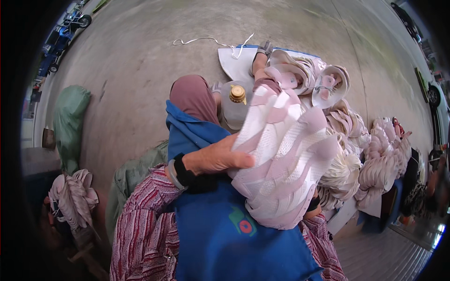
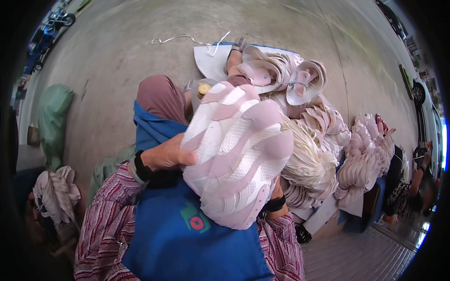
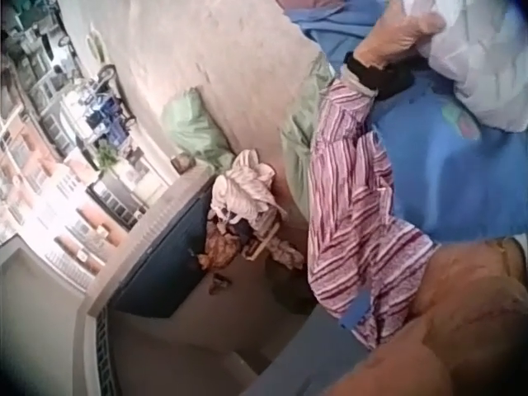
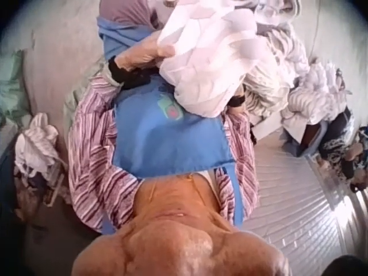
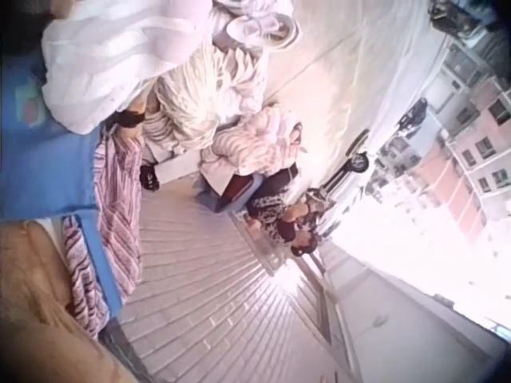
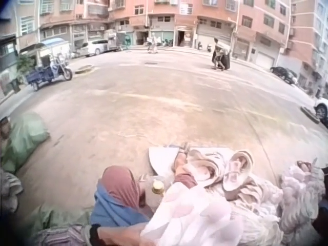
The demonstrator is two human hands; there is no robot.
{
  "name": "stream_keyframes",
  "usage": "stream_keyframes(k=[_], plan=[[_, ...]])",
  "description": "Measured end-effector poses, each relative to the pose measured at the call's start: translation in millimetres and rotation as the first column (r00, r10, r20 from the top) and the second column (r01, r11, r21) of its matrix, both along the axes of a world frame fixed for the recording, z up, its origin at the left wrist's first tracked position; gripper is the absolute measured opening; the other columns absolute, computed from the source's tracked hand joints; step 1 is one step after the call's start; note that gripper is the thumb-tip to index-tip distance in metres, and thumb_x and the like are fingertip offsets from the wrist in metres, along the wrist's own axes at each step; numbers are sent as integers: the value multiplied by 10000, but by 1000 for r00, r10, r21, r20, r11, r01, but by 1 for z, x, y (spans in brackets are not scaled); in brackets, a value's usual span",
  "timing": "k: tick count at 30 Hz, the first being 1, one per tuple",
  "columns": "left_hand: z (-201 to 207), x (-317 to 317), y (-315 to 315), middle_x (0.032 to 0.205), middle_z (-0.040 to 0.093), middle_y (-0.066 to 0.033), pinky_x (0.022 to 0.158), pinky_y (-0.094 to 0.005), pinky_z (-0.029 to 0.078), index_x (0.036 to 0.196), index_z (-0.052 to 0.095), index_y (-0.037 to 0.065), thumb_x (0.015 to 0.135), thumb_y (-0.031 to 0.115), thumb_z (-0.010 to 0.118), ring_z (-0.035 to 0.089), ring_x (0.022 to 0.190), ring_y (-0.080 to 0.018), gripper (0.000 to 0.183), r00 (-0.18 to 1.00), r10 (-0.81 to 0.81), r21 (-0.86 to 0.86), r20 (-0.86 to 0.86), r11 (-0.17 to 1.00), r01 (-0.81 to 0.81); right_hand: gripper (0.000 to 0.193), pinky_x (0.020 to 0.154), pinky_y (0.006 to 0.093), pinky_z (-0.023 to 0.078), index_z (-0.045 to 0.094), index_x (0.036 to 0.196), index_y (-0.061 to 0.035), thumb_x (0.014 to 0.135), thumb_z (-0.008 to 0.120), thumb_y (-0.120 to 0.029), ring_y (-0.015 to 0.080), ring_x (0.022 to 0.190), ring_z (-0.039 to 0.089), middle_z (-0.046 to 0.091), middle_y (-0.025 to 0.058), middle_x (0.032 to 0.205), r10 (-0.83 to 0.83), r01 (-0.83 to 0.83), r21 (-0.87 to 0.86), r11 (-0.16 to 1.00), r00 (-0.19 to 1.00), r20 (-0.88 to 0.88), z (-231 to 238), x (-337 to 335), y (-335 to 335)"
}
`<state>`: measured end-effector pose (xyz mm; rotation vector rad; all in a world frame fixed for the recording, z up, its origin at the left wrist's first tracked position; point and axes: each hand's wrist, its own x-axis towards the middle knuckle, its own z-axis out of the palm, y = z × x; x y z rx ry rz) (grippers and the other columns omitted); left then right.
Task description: The recorder is lacing white and pink athletic shoes while sitting on the floor.
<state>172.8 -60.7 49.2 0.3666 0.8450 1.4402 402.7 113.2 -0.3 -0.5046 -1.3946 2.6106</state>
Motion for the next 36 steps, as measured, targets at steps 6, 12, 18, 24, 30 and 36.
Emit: stream_keyframes(k=[6, 12, 18, 24, 30, 36], plan=[[-17, -10, 7, 1358, 454, -107, 1057, -355, 328, 1406, 307, 10, 708, 241, 771, 440, 1242, -221, 870, 988, -44, 18, 147, 999, 41, 503, 874, 297, 471, 463, 1278, 5, 935, 501, -361, 172, 1011, 585, 585, 90, 1164, -33, 43, -178, 983, 998, 61, -13, -5, 13], [-72, -24, 8, 1296, 510, -113, 1032, -357, 374, 1367, 373, 12, 839, 314, 615, 503, 1177, -210, 655, 936, 182, 58, 301, 976, -208, 433, 880, 304, 476, 496, 1251, -21, 957, 463, -337, 175, 994, 591, 602, 74, 1121, -53, 124, -401, 907, 982, 184, -12, -65, 19], [-102, -63, 22, 1289, 537, -106, 1014, -397, 415, 1345, 422, 55, 923, 404, 473, 536, 1156, -252, 550, 624, 621, -102, 475, 743, -662, 344, 848, 287, 501, 531, 1191, -15, 966, 473, -268, 148, 942, 618, 629, 75, 1083, -111, 111, 6, 994, 986, 123, 14, -189, 35], [-183, -86, 18, 1279, 537, -109, 1000, -414, 415, 1309, 449, 49, 967, 325, 406, 524, 1156, -251, 442, 610, 731, -452, 307, 676, -582, 341, 680, 287, 550, 575, 1086, 58, 944, 533, -250, 165, 771, 662, 667, 115, 952, 81, 37, -308, 951, 930, 360, -88, -261, 61], [-184, -86, 5, 1320, 491, -114, 999, -382, 381, 1341, 413, 49, 966, 340, 432, 484, 1190, -241, 475, 618, 778, -645, 112, 530, -550, 424, 584, 275, 478, 590, 1011, 75, 890, 602, -331, 114, 683, 589, 636, 76, 856, 3, -74, 114, 991, 850, 527, -92, -272, 62], [-128, -108, -6, 1421, 340, -169, 1053, -402, 323, 1439, 215, 16, 927, 363, 524, 366, 1294, -315, 692, 690, 575, -327, -439, 614, -719, 588, 634, 356, 461, 570, 948, 123, 860, 568, -458, 233, 708, 586, 624, 190, 831, -15, -415, 578, 703, 803, 596, -87, -289, 65]])
